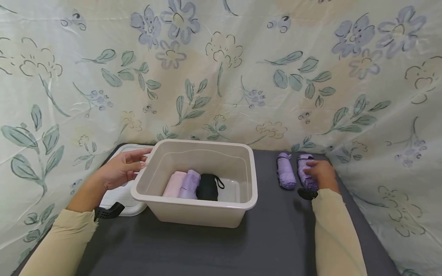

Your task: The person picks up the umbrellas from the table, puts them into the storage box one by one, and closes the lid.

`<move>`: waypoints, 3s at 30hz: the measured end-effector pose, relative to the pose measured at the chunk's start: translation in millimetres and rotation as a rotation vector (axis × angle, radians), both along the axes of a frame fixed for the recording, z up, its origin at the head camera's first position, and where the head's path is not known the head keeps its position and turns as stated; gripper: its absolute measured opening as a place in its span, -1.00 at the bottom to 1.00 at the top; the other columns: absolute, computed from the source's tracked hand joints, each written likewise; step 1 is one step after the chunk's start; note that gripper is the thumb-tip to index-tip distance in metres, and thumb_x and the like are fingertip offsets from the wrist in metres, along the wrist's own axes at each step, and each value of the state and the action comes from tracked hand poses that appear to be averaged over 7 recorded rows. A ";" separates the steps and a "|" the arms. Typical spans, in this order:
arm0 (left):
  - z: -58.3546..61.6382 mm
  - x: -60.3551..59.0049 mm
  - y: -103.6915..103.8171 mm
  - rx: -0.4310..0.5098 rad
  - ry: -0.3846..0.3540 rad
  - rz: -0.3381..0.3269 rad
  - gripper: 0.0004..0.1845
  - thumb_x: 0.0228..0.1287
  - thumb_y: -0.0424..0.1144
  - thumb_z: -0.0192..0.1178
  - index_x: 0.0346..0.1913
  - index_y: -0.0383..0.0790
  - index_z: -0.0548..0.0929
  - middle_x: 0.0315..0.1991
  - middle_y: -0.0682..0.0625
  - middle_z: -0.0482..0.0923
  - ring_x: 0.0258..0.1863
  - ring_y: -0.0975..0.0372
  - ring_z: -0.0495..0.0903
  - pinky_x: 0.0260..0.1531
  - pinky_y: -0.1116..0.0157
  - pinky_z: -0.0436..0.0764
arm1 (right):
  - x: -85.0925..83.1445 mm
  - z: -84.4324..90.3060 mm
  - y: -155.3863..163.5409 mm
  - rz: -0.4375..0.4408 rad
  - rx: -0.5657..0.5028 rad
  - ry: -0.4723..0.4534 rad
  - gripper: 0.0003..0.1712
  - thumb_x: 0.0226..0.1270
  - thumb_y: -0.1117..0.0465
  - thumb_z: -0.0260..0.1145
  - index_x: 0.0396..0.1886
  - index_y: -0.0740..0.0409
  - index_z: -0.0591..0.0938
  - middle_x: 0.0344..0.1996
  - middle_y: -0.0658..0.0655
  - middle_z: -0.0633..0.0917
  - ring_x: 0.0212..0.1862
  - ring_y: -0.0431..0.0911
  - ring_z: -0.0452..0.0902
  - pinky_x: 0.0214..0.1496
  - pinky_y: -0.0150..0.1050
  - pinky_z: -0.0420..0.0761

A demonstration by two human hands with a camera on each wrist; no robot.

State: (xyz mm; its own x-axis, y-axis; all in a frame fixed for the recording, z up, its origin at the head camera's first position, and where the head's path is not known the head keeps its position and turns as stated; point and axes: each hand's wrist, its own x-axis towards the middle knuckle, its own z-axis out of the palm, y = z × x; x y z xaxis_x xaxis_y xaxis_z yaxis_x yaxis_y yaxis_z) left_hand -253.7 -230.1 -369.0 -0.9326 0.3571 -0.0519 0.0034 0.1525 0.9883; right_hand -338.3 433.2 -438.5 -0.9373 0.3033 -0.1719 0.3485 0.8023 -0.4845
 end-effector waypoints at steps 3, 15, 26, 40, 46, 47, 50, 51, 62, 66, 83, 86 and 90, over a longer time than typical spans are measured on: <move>0.4 0.5 -0.2 0.003 0.002 -0.002 -0.32 0.48 -0.32 0.20 0.59 -0.20 0.24 0.02 0.00 0.56 -0.05 0.24 0.66 -0.10 0.22 0.75 | -0.3 0.0 -0.3 0.003 0.010 0.014 -0.32 0.44 0.02 0.30 0.44 0.23 0.42 0.49 0.57 0.16 0.47 0.48 0.09 0.49 0.29 0.19; -2.2 4.1 -0.8 0.017 0.000 -0.016 -0.30 0.49 -0.31 0.20 0.60 -0.23 0.20 -0.04 0.02 0.55 -0.09 0.26 0.67 -0.12 0.25 0.75 | 0.6 -7.1 -6.5 -0.094 -0.054 -0.009 -0.31 0.44 0.06 0.33 0.48 0.17 0.40 0.54 0.52 0.12 0.49 0.50 0.01 0.49 0.36 0.14; -1.0 3.9 -4.8 0.039 0.000 -0.018 -0.27 0.49 -0.31 0.20 0.61 -0.24 0.16 -0.03 0.01 0.55 -0.11 0.28 0.69 -0.14 0.27 0.75 | -4.4 -8.7 -13.4 -0.070 -0.006 0.044 -0.31 0.35 0.08 0.36 0.43 0.19 0.47 0.47 0.55 0.24 0.42 0.52 0.13 0.44 0.34 0.23; 2.1 1.7 -3.5 0.034 0.004 -0.017 -0.28 0.49 -0.33 0.19 0.61 -0.24 0.16 -0.01 0.02 0.56 -0.09 0.28 0.68 -0.14 0.28 0.75 | -7.3 3.5 -20.7 -0.015 -0.004 -0.009 -0.31 0.35 0.15 0.36 0.41 0.30 0.43 0.42 0.59 0.27 0.31 0.45 0.25 0.33 0.31 0.34; -0.7 0.9 -4.5 0.042 -0.006 -0.014 -0.29 0.50 -0.34 0.18 0.61 -0.22 0.17 -0.03 0.02 0.56 -0.11 0.27 0.68 -0.14 0.28 0.75 | -5.1 -0.6 -9.6 0.030 -0.044 0.020 -0.28 0.34 0.09 0.35 0.40 0.35 0.42 0.43 0.60 0.24 0.27 0.43 0.28 0.31 0.29 0.34; -0.7 0.9 -4.5 0.041 -0.008 -0.009 -0.29 0.49 -0.34 0.18 0.61 -0.22 0.18 -0.03 0.02 0.56 -0.10 0.27 0.68 -0.14 0.27 0.75 | -5.2 -1.3 -7.5 0.032 -0.063 0.020 -0.27 0.33 0.09 0.35 0.40 0.35 0.41 0.44 0.61 0.23 0.28 0.42 0.28 0.31 0.29 0.34; -0.7 0.9 -4.4 0.038 -0.006 -0.005 -0.29 0.49 -0.34 0.18 0.61 -0.22 0.18 -0.02 0.02 0.56 -0.09 0.27 0.68 -0.14 0.27 0.75 | -7.3 -4.1 -0.2 0.013 -0.144 0.008 -0.22 0.32 0.08 0.36 0.44 0.34 0.38 0.46 0.60 0.20 0.28 0.39 0.30 0.28 0.24 0.39; -0.8 0.7 -4.4 0.042 -0.008 -0.003 -0.29 0.49 -0.35 0.18 0.60 -0.21 0.19 -0.01 0.02 0.56 -0.09 0.27 0.68 -0.15 0.27 0.75 | -8.2 -5.3 2.8 0.005 -0.173 -0.001 -0.20 0.32 0.08 0.38 0.46 0.34 0.37 0.47 0.59 0.19 0.28 0.37 0.31 0.25 0.21 0.42; 0.2 -1.0 -3.2 0.042 -0.011 -0.022 -0.30 0.49 -0.34 0.18 0.60 -0.23 0.18 0.00 0.01 0.55 -0.08 0.27 0.67 -0.13 0.27 0.75 | -5.8 -9.4 22.6 0.013 -0.458 -0.098 0.00 0.34 0.04 0.41 0.60 0.29 0.13 0.55 0.55 0.06 0.17 0.13 0.40 -0.16 -0.29 0.58; -0.4 -1.2 -4.1 0.047 -0.017 -0.017 -0.30 0.50 -0.33 0.18 0.60 -0.23 0.18 -0.03 0.01 0.55 -0.10 0.26 0.67 -0.13 0.27 0.75 | -1.1 -7.2 22.7 0.036 -0.502 -0.129 -0.02 0.43 0.03 0.34 0.63 0.21 0.04 0.58 0.52 -0.05 0.29 0.18 0.32 -0.12 -0.32 0.58; 1.6 -1.9 -1.7 0.042 -0.036 0.000 -0.29 0.49 -0.34 0.18 0.61 -0.20 0.18 0.00 0.01 0.53 -0.08 0.27 0.66 -0.12 0.29 0.74 | 16.4 -21.5 15.9 -0.012 -0.574 -0.040 -0.01 0.42 -0.08 0.38 0.64 0.11 0.11 0.61 0.43 0.04 -0.13 -0.26 0.52 -0.16 -0.34 0.67; 2.1 -2.9 -1.6 0.035 -0.034 0.000 -0.30 0.49 -0.33 0.18 0.60 -0.20 0.19 0.02 0.01 0.52 -0.07 0.26 0.65 -0.12 0.28 0.74 | 18.6 -23.5 17.5 -0.024 -0.588 -0.030 0.00 0.40 -0.12 0.39 0.65 0.06 0.12 0.61 0.44 0.04 -0.18 -0.27 0.52 -0.16 -0.30 0.69; 1.1 -4.8 -2.1 0.023 -0.029 0.000 -0.29 0.49 -0.31 0.19 0.61 -0.19 0.19 0.04 0.00 0.51 -0.07 0.26 0.65 -0.12 0.29 0.73 | 23.3 -24.7 19.8 -0.005 -0.613 -0.013 0.05 0.37 -0.17 0.40 0.66 0.01 0.07 0.62 0.44 0.00 -0.20 -0.34 0.52 -0.15 -0.34 0.69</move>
